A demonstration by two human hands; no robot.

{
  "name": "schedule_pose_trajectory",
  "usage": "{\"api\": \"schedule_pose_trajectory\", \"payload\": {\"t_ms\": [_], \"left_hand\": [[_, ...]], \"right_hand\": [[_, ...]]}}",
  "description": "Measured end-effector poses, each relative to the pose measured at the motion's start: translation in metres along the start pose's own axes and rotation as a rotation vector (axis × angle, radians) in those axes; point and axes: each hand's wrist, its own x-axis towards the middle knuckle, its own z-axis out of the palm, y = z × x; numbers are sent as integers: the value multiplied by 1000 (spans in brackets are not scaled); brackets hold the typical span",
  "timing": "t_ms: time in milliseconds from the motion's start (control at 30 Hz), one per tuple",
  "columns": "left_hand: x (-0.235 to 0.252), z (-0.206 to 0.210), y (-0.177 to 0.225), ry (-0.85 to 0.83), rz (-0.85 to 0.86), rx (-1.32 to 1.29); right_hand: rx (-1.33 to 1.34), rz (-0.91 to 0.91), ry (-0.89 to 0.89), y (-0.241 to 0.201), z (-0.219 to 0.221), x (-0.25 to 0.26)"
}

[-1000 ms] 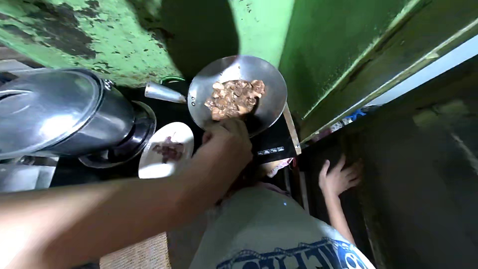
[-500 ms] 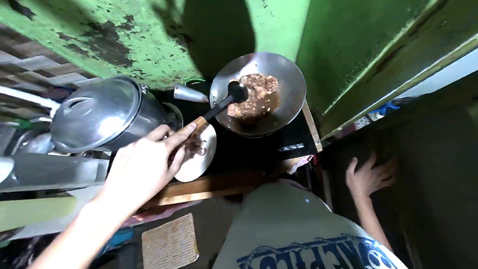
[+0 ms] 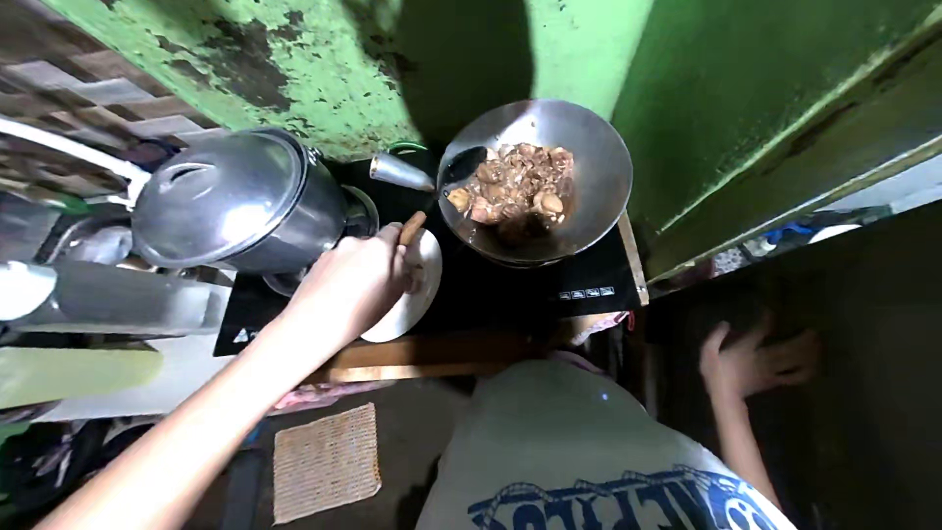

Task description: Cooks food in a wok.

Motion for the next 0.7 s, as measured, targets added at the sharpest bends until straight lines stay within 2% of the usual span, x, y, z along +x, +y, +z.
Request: {"api": "schedule_pose_trajectory", "payload": {"t_ms": [67,200,367,433,500,567,700], "left_hand": [[9,5,15,-102,21,-44],[8,5,17,-110,121,-63],[3,-5,-12,153,155,36],[2,-5,-8,142,138,25],[-1,4,-2,142,196,-8],[-5,14,-7,223,307,-11],[-21,9,-20,392,332,21]], "right_hand": [[-9,0,5,1,0,1],[-13,4,-10,3,-1,2],[-6,50,-36,1,-3,3],[-2,50,-29,0,-3,4],[-14,39,-17,2,-1,6],[-16,51,-32,3,0,5],[-13,50,-28,4,0,5]]}}
